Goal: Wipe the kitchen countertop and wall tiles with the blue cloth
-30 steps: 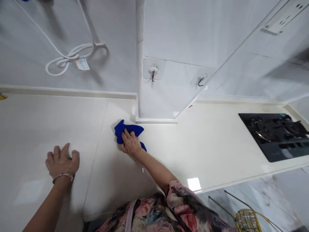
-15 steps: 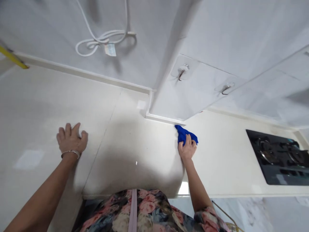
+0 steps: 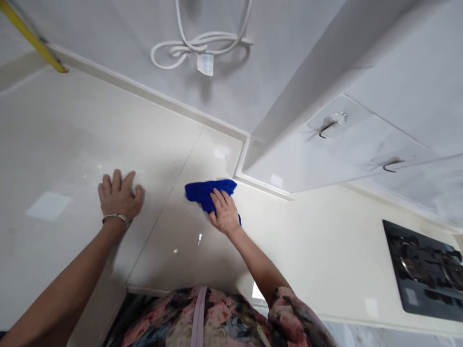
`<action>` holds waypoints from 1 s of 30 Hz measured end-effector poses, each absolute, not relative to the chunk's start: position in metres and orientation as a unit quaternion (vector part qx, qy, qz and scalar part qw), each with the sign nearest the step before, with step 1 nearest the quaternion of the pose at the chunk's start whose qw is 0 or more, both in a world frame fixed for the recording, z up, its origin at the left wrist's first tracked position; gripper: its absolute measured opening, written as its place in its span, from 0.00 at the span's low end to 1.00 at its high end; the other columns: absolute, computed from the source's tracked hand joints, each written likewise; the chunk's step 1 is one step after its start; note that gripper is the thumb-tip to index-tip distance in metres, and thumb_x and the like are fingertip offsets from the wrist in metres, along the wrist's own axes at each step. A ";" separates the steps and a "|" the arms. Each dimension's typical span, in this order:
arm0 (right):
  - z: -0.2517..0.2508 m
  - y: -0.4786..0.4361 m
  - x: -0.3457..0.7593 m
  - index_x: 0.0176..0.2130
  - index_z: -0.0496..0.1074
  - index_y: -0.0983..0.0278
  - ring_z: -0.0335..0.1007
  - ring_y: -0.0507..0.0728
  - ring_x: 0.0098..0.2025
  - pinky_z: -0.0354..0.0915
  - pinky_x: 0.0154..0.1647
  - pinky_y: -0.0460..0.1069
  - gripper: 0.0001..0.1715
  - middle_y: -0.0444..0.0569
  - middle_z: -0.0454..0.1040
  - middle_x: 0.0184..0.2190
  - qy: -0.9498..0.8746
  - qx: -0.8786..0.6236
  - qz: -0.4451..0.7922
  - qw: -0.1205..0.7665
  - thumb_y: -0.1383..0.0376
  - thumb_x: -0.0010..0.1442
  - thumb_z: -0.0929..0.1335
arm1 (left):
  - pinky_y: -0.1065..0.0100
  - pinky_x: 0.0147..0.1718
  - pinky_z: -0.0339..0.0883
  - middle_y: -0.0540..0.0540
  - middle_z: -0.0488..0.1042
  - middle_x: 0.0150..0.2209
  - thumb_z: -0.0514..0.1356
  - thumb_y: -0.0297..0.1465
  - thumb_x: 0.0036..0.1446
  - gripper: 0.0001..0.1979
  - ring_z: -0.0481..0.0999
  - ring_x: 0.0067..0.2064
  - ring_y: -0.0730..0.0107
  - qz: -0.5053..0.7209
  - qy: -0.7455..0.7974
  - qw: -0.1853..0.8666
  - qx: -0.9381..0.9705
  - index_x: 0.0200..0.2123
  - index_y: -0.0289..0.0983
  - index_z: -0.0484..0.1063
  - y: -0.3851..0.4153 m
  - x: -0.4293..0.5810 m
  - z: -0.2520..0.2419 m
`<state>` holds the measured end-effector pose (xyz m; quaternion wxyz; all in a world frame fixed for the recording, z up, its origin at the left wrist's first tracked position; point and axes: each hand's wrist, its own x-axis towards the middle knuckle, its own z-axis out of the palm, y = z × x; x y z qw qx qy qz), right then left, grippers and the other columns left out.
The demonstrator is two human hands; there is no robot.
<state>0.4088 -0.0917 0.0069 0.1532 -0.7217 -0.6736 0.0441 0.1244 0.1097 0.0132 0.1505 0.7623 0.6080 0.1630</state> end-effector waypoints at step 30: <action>0.022 -0.024 0.386 0.72 0.62 0.63 0.45 0.68 0.75 0.50 0.74 0.66 0.38 0.51 0.56 0.75 -0.609 -0.774 0.087 0.152 0.63 0.65 0.64 | 0.42 0.75 0.34 0.39 0.49 0.78 0.49 0.40 0.69 0.32 0.37 0.79 0.44 0.155 0.619 0.162 0.753 0.72 0.36 0.63 0.109 0.128 0.023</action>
